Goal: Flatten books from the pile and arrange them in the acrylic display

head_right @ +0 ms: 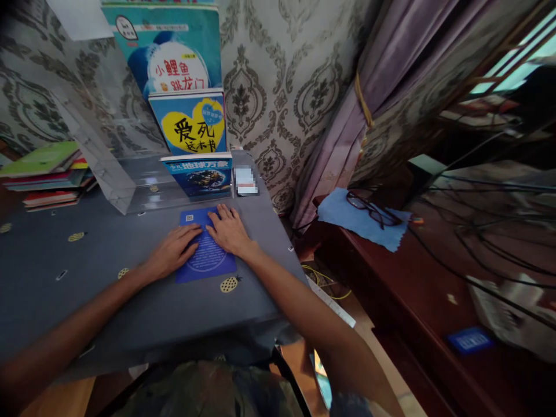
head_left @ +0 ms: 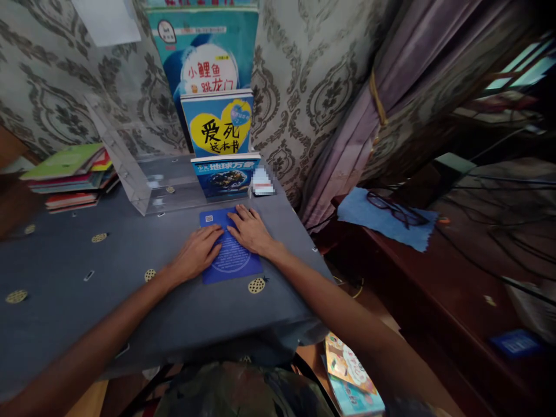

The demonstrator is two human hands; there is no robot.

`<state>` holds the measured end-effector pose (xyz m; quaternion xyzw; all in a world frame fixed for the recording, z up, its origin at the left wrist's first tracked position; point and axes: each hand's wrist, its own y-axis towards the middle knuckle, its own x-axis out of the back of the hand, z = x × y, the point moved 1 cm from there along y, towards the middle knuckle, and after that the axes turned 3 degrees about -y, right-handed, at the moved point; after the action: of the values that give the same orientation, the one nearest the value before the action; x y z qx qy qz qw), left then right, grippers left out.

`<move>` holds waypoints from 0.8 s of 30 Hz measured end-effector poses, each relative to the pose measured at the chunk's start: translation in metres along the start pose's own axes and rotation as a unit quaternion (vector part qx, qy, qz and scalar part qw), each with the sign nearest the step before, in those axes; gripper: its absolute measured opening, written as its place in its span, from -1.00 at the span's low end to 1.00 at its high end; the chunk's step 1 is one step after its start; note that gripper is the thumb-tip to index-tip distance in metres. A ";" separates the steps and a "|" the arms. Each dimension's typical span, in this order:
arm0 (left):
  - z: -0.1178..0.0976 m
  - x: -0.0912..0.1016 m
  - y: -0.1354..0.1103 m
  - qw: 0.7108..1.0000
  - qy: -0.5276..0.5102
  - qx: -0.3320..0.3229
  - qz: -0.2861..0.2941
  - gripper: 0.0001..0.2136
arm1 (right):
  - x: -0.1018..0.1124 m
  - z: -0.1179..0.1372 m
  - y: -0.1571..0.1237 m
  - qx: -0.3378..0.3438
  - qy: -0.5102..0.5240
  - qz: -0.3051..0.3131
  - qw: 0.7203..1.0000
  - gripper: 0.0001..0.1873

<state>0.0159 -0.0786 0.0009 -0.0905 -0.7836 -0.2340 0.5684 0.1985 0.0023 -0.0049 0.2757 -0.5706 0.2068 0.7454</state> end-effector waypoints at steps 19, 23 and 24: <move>0.020 -0.023 0.041 0.998 0.048 0.038 -0.015 -0.55 | 0.008 0.008 -0.075 0.065 0.013 0.018 0.998 -0.45; 0.020 -0.023 0.041 0.998 0.050 0.040 -0.012 -0.56 | 0.011 0.016 -0.108 0.087 0.010 0.043 0.995 -0.44; 0.020 -0.023 0.041 0.998 0.051 0.041 -0.008 -0.56 | 0.011 0.018 -0.114 0.092 0.010 0.048 0.995 -0.44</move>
<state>0.0236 -0.0303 -0.0148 -0.0486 -0.7635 -0.2107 0.6086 0.2592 -0.0961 -0.0104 0.3132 -0.5546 0.2963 0.7117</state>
